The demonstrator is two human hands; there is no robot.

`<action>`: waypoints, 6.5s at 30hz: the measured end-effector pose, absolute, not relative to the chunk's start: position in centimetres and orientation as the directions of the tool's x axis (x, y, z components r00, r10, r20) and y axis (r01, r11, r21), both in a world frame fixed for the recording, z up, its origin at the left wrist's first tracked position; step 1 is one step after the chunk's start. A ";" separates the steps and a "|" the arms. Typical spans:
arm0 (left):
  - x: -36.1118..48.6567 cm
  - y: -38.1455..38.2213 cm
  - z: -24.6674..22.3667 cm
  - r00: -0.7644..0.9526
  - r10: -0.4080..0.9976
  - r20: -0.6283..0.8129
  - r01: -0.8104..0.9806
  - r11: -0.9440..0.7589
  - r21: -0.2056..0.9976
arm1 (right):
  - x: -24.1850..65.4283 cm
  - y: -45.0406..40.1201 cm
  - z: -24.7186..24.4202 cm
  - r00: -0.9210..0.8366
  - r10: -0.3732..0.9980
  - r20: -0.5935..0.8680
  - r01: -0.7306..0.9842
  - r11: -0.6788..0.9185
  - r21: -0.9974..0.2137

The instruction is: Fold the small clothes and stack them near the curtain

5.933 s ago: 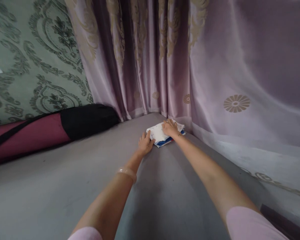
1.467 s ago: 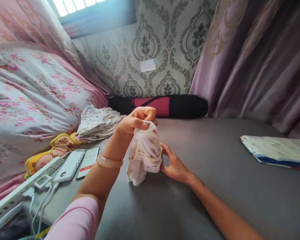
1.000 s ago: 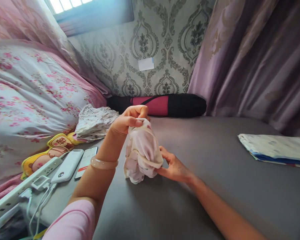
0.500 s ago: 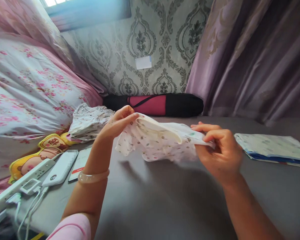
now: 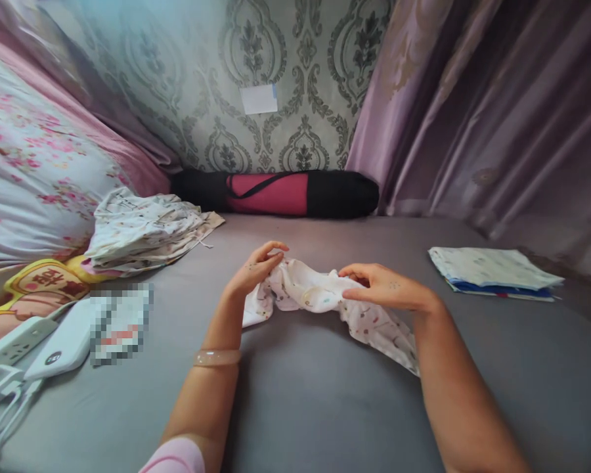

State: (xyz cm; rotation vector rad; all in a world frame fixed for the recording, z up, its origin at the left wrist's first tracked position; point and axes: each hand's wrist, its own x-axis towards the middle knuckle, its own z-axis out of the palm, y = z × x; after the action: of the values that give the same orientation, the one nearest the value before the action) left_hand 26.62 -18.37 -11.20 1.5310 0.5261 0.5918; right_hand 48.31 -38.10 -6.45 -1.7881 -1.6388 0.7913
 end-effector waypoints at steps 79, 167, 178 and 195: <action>24.2 -22.7 -3.9 0.572 0.786 0.234 -0.178 -0.160 0.971 | 47.8 -40.3 -2.9 0.257 0.889 0.379 0.582 0.171 -0.795; 28.9 -20.0 -1.2 0.428 0.714 0.554 -0.317 -0.456 0.832 | 50.0 -35.2 -0.9 0.540 0.608 0.582 0.607 0.198 -0.770; 27.4 -20.4 -0.4 0.266 0.322 0.908 0.321 -0.918 0.232 | 49.2 -35.8 -1.4 0.309 0.366 0.878 0.949 -0.059 -0.310; 14.5 -28.3 5.8 0.542 0.212 0.813 0.262 -0.962 0.076 | 41.9 -49.0 5.0 0.158 0.633 0.758 0.982 -0.022 -0.187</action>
State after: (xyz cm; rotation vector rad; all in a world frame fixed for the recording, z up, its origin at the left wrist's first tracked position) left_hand 14.53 -28.33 5.81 2.8064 0.4312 1.4679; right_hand 41.90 -48.98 5.01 -1.7337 -1.5513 -0.6306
